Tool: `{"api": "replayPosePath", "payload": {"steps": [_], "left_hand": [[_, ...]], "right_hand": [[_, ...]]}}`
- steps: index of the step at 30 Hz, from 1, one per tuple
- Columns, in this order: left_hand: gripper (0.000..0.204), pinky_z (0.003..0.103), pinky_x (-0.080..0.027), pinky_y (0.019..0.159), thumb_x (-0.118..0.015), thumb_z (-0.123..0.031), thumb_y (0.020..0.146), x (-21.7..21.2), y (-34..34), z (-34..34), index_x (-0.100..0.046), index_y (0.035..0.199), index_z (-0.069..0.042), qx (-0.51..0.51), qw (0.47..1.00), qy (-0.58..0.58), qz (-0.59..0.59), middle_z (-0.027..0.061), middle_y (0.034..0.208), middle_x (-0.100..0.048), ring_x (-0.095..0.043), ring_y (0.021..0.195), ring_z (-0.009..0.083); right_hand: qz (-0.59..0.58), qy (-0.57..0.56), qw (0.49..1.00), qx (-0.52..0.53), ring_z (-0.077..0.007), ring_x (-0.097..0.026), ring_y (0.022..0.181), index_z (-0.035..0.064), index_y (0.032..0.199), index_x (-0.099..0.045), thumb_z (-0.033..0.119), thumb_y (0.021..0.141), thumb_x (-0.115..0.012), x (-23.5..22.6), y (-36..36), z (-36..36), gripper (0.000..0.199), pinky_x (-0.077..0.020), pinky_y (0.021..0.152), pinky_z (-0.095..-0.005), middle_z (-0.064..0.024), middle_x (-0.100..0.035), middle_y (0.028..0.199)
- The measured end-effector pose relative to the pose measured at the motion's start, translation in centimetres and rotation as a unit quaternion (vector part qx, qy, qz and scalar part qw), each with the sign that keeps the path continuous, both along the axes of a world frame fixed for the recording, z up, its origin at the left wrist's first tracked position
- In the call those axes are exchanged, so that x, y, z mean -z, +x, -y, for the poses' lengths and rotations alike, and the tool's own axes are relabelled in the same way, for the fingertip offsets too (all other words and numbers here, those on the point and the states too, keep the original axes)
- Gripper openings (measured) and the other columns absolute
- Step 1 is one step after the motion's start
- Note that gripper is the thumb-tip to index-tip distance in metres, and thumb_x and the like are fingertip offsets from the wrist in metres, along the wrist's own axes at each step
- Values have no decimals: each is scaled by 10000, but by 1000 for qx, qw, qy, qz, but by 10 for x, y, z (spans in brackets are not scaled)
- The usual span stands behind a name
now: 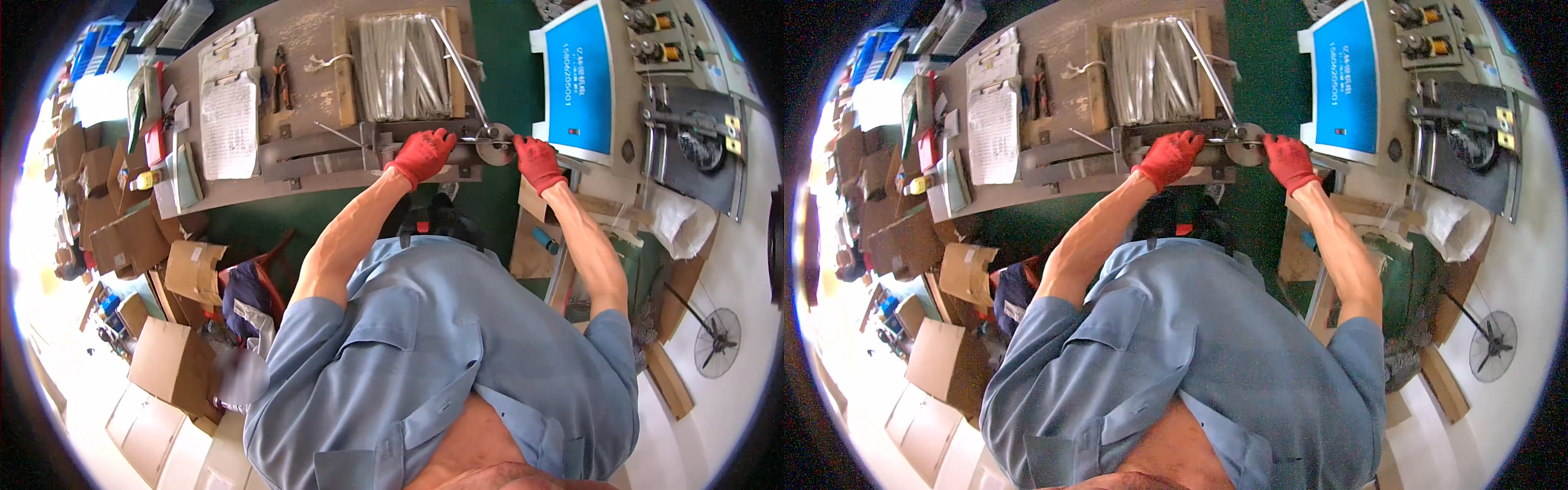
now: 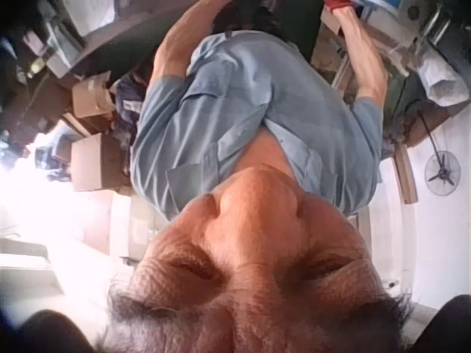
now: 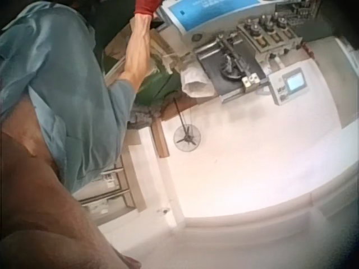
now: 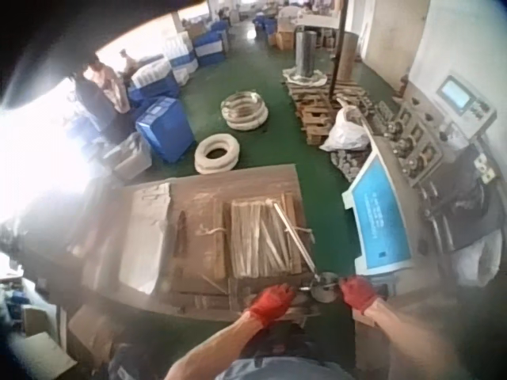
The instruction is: The person cuts a bundle of thin metal rods using pliers and a bench grinder, then ties the cut pieces with string. They repeat the process with another bundle, cutting and bundling the rods before placing them on a workbench.
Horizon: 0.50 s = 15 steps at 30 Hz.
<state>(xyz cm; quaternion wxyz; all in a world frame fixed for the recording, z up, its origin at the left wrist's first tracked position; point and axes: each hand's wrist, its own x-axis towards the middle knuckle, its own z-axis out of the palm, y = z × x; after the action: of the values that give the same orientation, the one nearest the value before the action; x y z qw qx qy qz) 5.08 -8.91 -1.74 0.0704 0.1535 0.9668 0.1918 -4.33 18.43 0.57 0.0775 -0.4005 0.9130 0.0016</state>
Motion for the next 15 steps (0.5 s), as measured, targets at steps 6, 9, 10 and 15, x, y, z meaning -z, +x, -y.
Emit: {"api": "replayPosePath", "payload": {"steps": [6,9,10,15], "left_hand": [[372,466,-515,714,-554,-195,827,-14,-6,-2,-519,1165,-44,-1,997,-4,83,178,1012,-577,-629,861,353],[364,468,-515,708,-579,-181,800,-20,-4,-1,-525,1137,-55,-4,998,18,56,169,1000,-578,-628,859,352],[356,466,-515,706,-586,-183,793,-19,-5,-1,-528,1122,-60,-4,998,9,66,163,991,-578,-628,856,351],[301,454,-519,676,-601,-188,780,-5,-9,-4,-538,1054,-79,-2,998,-17,56,136,948,-581,-628,823,344]], "right_hand": [[-7,0,999,39,-336,-632,745,85,1007,-573,125,842,-470,2,6,2,198,-499,621,-452,-162,-620,796],[-6,11,998,56,-334,-631,748,84,1001,-571,125,839,-474,2,7,5,194,-502,620,-452,-160,-620,792],[-9,-1,998,62,-335,-630,751,84,994,-568,125,836,-476,3,7,5,187,-499,622,-456,-159,-620,793],[-25,-22,997,75,-339,-618,766,82,969,-561,116,822,-486,8,11,1,169,-477,636,-470,-155,-619,800]]}}
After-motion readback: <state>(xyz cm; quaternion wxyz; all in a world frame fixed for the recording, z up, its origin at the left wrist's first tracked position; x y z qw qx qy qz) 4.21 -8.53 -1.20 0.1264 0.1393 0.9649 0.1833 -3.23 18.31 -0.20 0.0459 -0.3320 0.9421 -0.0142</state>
